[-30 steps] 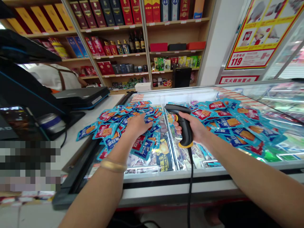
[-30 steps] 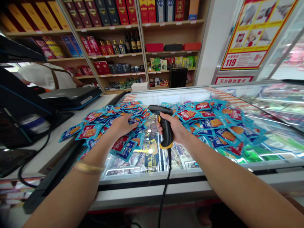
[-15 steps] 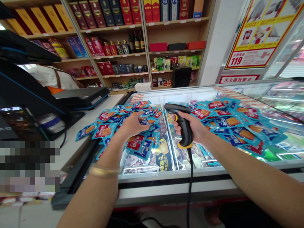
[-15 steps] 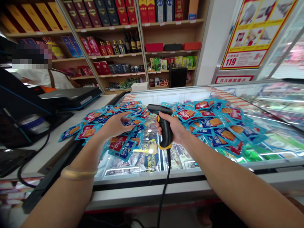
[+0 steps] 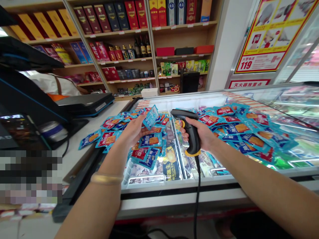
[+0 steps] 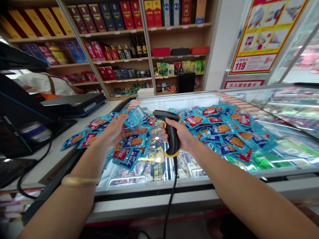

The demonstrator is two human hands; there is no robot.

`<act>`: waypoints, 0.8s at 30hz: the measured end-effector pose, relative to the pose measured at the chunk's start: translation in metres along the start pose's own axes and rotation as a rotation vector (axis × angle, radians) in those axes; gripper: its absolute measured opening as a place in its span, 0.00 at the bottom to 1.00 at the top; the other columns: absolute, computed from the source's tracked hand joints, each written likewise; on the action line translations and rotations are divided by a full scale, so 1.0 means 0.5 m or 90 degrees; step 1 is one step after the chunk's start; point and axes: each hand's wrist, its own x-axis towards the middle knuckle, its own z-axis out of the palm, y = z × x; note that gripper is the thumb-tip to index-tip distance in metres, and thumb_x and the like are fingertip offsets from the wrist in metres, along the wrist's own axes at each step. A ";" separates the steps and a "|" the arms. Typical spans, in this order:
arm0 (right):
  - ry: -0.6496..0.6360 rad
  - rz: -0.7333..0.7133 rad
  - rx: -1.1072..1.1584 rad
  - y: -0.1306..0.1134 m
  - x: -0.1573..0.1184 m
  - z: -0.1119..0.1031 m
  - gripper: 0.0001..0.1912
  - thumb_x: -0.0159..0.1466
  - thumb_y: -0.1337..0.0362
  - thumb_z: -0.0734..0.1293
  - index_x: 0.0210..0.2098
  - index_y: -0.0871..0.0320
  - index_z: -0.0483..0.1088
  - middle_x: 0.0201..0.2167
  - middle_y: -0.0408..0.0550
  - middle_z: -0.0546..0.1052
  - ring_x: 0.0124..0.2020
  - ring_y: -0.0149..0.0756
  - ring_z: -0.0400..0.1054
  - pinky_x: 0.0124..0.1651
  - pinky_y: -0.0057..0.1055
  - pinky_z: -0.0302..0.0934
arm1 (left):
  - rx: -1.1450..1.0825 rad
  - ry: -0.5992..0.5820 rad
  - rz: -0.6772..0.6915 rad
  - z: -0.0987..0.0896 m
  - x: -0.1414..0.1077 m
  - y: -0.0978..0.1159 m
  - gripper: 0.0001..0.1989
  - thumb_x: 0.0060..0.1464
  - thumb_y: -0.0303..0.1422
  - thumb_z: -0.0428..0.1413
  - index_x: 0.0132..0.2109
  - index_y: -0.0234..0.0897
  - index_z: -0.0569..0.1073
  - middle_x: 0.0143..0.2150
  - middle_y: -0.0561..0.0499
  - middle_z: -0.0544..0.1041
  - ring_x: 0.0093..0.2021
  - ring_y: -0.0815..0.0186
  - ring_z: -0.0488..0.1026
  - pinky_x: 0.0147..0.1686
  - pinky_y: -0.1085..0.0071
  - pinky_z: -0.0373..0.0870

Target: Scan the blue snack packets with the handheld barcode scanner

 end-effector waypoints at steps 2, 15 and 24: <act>0.000 -0.001 -0.003 0.000 -0.001 0.002 0.11 0.61 0.58 0.65 0.29 0.60 0.66 0.20 0.42 0.67 0.17 0.25 0.58 0.20 0.22 0.57 | -0.051 -0.024 -0.016 0.004 -0.002 0.001 0.12 0.56 0.40 0.54 0.41 0.36 0.73 0.33 0.48 0.80 0.33 0.62 0.79 0.35 0.65 0.77; -0.014 -0.002 -0.021 0.000 -0.004 0.005 0.11 0.60 0.58 0.66 0.29 0.61 0.67 0.20 0.42 0.68 0.18 0.25 0.59 0.21 0.22 0.58 | -0.045 -0.118 -0.052 0.027 -0.014 -0.013 0.11 0.57 0.36 0.53 0.39 0.32 0.74 0.36 0.42 0.80 0.38 0.58 0.79 0.37 0.64 0.78; -0.036 -0.007 -0.043 0.002 -0.005 0.004 0.12 0.59 0.56 0.68 0.29 0.59 0.67 0.21 0.41 0.68 0.19 0.24 0.59 0.22 0.21 0.58 | -0.026 -0.148 -0.033 0.028 -0.015 -0.015 0.11 0.55 0.37 0.54 0.36 0.33 0.74 0.35 0.44 0.81 0.39 0.59 0.79 0.35 0.66 0.78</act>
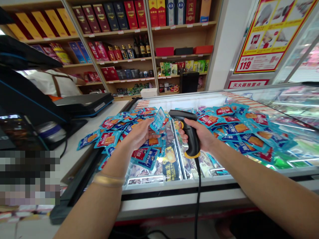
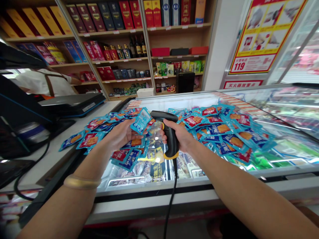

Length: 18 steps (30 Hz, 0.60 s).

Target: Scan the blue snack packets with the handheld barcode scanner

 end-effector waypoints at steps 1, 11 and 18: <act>-0.002 0.000 0.000 0.000 0.000 0.000 0.12 0.59 0.56 0.68 0.29 0.59 0.67 0.21 0.41 0.67 0.19 0.24 0.59 0.22 0.21 0.58 | 0.001 -0.003 0.001 0.000 0.000 0.000 0.11 0.55 0.37 0.54 0.36 0.33 0.74 0.35 0.44 0.81 0.39 0.59 0.79 0.35 0.66 0.78; -0.005 0.004 -0.001 0.002 0.001 -0.003 0.12 0.59 0.56 0.68 0.30 0.59 0.66 0.21 0.41 0.68 0.19 0.24 0.59 0.22 0.22 0.58 | 0.004 -0.002 -0.001 0.004 -0.003 0.001 0.11 0.56 0.36 0.54 0.37 0.32 0.75 0.37 0.42 0.81 0.38 0.59 0.79 0.32 0.68 0.77; -0.002 0.019 0.009 0.002 0.000 -0.003 0.12 0.59 0.57 0.67 0.30 0.59 0.66 0.20 0.41 0.68 0.18 0.25 0.59 0.22 0.23 0.58 | 0.018 0.034 -0.010 0.007 -0.005 0.003 0.12 0.54 0.37 0.56 0.41 0.32 0.75 0.38 0.42 0.81 0.39 0.58 0.79 0.35 0.66 0.77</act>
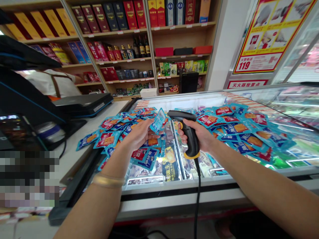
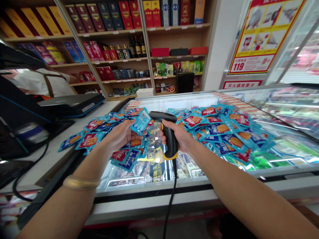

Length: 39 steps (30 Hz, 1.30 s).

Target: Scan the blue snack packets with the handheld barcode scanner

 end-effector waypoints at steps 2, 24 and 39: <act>-0.003 0.004 0.007 0.000 0.000 0.001 0.12 0.59 0.57 0.67 0.30 0.59 0.66 0.20 0.41 0.68 0.18 0.25 0.59 0.22 0.23 0.58 | 0.002 0.000 0.003 0.000 0.000 -0.002 0.13 0.54 0.38 0.57 0.41 0.33 0.75 0.39 0.42 0.81 0.40 0.57 0.79 0.36 0.65 0.77; 0.229 -0.236 0.059 -0.147 -0.211 -0.179 0.08 0.60 0.58 0.65 0.32 0.56 0.66 0.22 0.42 0.64 0.19 0.28 0.56 0.18 0.25 0.58 | 0.773 -0.033 0.477 0.334 0.084 -0.035 0.23 0.59 0.37 0.50 0.58 0.33 0.67 0.55 0.38 0.73 0.55 0.51 0.68 0.56 0.56 0.62; 0.233 -0.251 -0.010 -0.152 -0.234 -0.190 0.10 0.60 0.55 0.65 0.32 0.55 0.67 0.24 0.43 0.63 0.19 0.29 0.55 0.19 0.28 0.58 | 0.767 -0.045 0.464 0.310 0.088 -0.039 0.25 0.57 0.37 0.53 0.60 0.35 0.65 0.61 0.37 0.67 0.62 0.51 0.61 0.62 0.52 0.54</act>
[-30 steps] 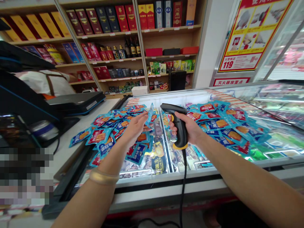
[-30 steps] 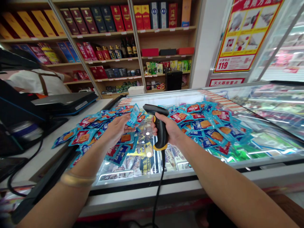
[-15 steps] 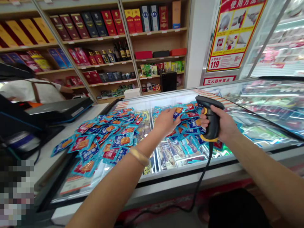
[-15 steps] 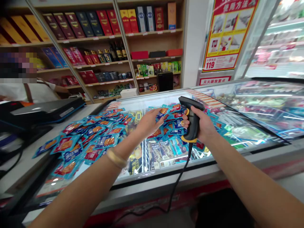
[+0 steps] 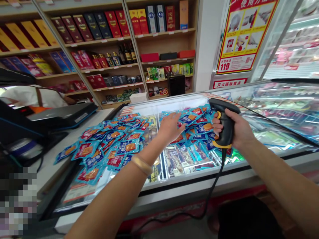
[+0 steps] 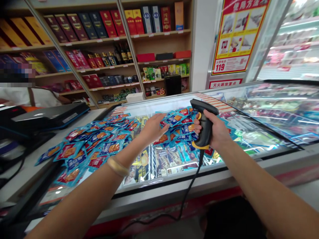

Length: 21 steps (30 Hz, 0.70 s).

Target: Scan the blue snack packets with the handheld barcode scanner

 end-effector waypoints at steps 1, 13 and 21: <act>-0.008 -0.003 -0.003 0.005 0.002 0.014 0.10 0.60 0.55 0.65 0.32 0.56 0.67 0.24 0.43 0.64 0.19 0.29 0.55 0.19 0.28 0.58 | -0.007 0.007 -0.007 -0.011 -0.010 -0.015 0.25 0.57 0.37 0.53 0.60 0.36 0.65 0.61 0.38 0.67 0.62 0.51 0.61 0.62 0.52 0.54; -0.151 0.195 0.066 0.162 0.064 0.233 0.11 0.61 0.58 0.66 0.29 0.59 0.67 0.21 0.42 0.68 0.18 0.26 0.59 0.20 0.22 0.59 | -0.120 0.019 -0.210 -0.171 -0.146 -0.241 0.25 0.42 0.44 0.63 0.48 0.40 0.75 0.48 0.44 0.78 0.47 0.53 0.75 0.49 0.62 0.68; -0.230 0.303 0.038 0.235 0.079 0.292 0.11 0.61 0.58 0.66 0.30 0.60 0.68 0.20 0.42 0.68 0.18 0.25 0.59 0.21 0.22 0.59 | -0.094 -0.104 -0.212 -0.230 -0.200 -0.245 0.36 0.23 0.43 0.70 0.46 0.43 0.75 0.47 0.46 0.76 0.50 0.51 0.71 0.50 0.63 0.66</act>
